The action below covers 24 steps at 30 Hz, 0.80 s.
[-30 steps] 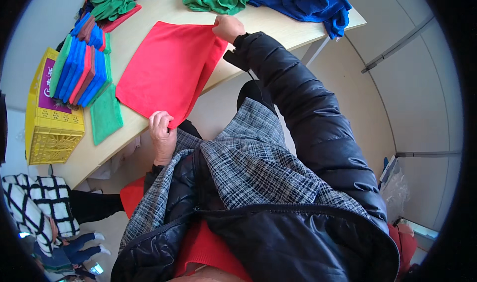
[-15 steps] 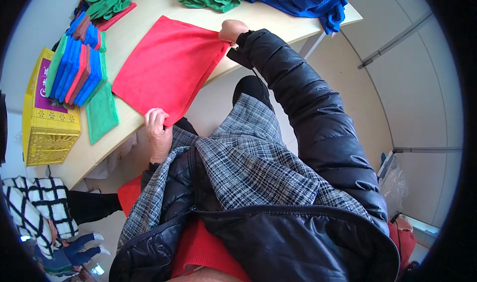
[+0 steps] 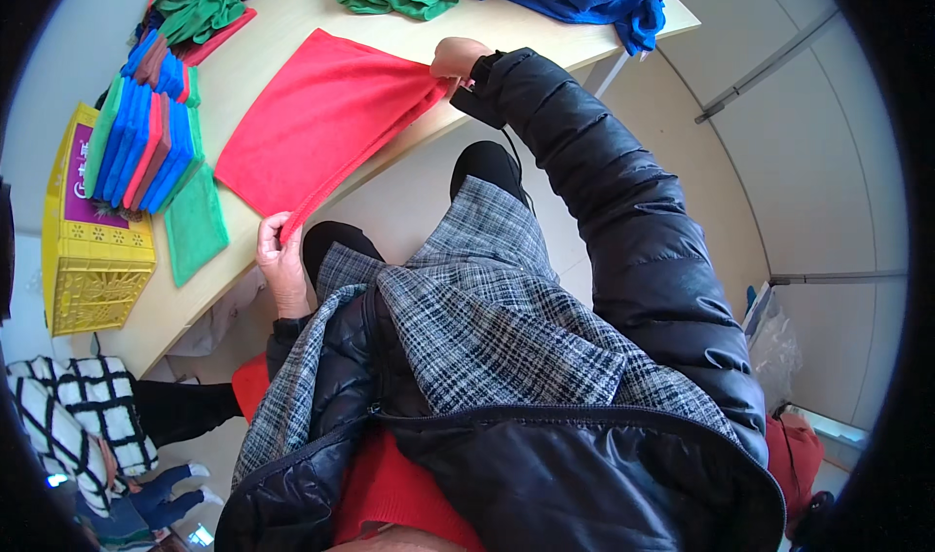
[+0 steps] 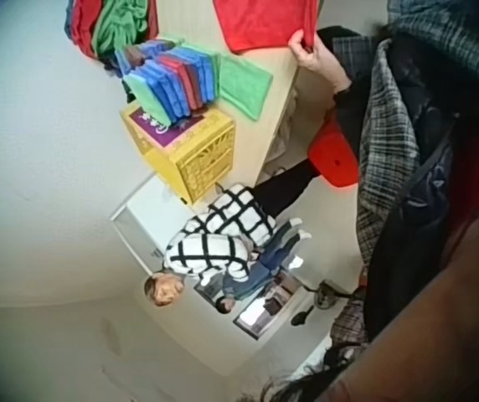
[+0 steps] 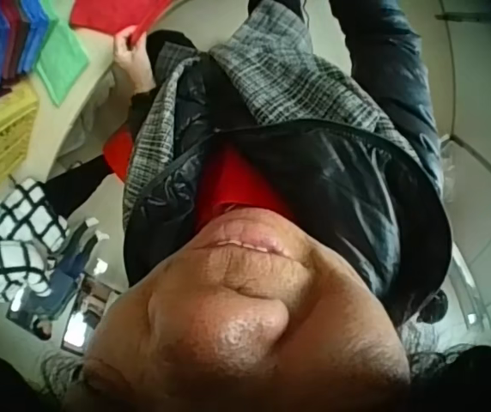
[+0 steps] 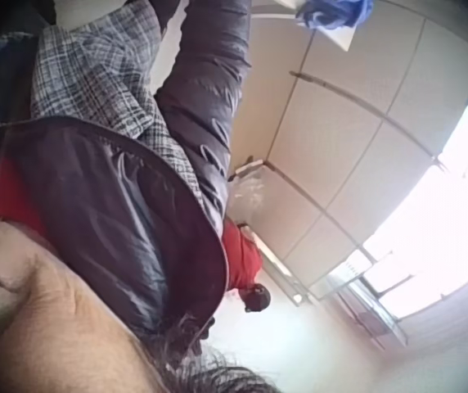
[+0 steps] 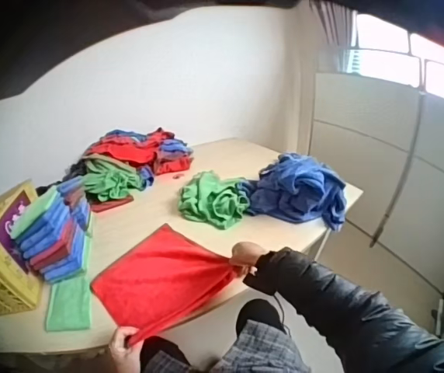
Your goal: Folding small colored microfiber cloths on a work table.
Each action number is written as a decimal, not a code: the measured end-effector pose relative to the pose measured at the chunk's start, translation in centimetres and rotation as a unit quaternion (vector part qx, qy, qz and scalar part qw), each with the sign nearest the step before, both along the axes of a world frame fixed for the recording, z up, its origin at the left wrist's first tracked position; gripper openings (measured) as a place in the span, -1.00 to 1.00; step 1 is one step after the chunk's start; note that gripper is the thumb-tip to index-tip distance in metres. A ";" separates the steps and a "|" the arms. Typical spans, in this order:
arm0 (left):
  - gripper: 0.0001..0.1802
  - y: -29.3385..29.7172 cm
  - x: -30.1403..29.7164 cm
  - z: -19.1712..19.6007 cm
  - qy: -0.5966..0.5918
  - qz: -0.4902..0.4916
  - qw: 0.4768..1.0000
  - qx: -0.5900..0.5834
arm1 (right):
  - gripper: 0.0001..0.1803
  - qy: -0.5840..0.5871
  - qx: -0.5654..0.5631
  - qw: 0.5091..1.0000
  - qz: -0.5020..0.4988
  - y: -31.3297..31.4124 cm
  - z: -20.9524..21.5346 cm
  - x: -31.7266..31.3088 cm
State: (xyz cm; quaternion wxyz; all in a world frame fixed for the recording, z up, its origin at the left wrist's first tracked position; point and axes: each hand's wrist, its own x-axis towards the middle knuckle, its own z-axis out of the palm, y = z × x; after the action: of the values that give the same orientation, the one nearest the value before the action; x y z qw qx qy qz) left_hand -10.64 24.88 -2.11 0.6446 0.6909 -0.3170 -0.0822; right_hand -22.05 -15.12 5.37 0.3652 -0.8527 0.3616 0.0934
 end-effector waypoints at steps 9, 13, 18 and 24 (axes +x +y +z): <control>-0.85 0.1 0.1 0.2 0.011 -0.007 1.000 -0.015 | -0.77 -0.253 -0.309 0.906 0.142 2.4 -2.1 -5.1; -0.87 0.2 0.0 0.7 0.005 0.000 1.000 -0.012 | -0.70 -0.281 -0.348 0.883 0.144 2.4 -3.4 -4.7; -0.88 0.3 0.1 1.0 0.006 0.008 1.000 -0.015 | -0.74 -0.297 -0.349 0.875 0.157 2.5 -3.9 -3.9; -0.88 0.2 1.5 1.8 0.077 0.022 0.996 -0.050 | -0.86 -0.317 -0.294 0.889 0.151 2.4 -3.4 -4.6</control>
State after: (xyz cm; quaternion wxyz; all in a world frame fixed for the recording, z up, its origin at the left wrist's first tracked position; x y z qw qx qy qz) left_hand -9.11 25.10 -0.28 0.7026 0.6560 -0.2548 -0.1054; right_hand -26.62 -12.75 1.93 0.1744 -0.9497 0.1048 -0.2381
